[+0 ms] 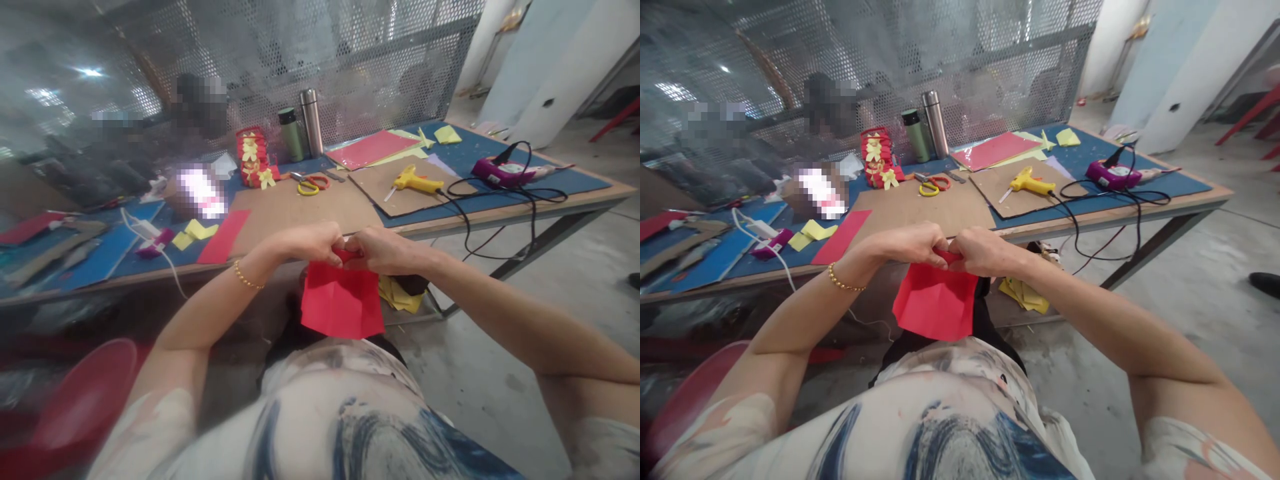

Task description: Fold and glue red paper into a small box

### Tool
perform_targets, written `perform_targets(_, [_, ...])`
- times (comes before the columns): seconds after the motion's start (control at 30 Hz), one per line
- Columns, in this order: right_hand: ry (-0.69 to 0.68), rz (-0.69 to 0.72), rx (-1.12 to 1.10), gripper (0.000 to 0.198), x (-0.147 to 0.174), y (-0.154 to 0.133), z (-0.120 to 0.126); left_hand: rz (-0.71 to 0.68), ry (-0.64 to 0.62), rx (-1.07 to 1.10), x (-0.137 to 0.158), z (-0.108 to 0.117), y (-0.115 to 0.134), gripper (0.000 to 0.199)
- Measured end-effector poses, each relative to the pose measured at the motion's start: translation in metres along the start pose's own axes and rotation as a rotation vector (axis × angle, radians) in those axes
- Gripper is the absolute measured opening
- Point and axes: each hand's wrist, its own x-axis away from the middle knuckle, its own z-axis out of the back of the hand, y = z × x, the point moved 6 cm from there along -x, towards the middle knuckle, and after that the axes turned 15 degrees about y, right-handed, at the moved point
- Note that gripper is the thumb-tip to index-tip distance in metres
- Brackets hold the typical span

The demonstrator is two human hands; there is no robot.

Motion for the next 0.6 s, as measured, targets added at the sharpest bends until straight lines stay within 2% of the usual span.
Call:
perform_targets(0.23, [0.012, -0.002, 0.026, 0.023, -0.001, 0.003, -0.002, -0.079, 0.031, -0.021, 0.0, 0.003, -0.001, 0.028])
perform_targets(0.4, [-0.013, -0.017, 0.149, 0.023, 0.002, 0.007, -0.003, -0.013, 0.031, -0.052, 0.002, 0.004, -0.008, 0.019])
perform_targets(0.6, [-0.034, -0.003, 0.273, 0.028, -0.001, 0.004, -0.003, 0.065, 0.036, -0.261, 0.005, 0.003, -0.011, 0.014])
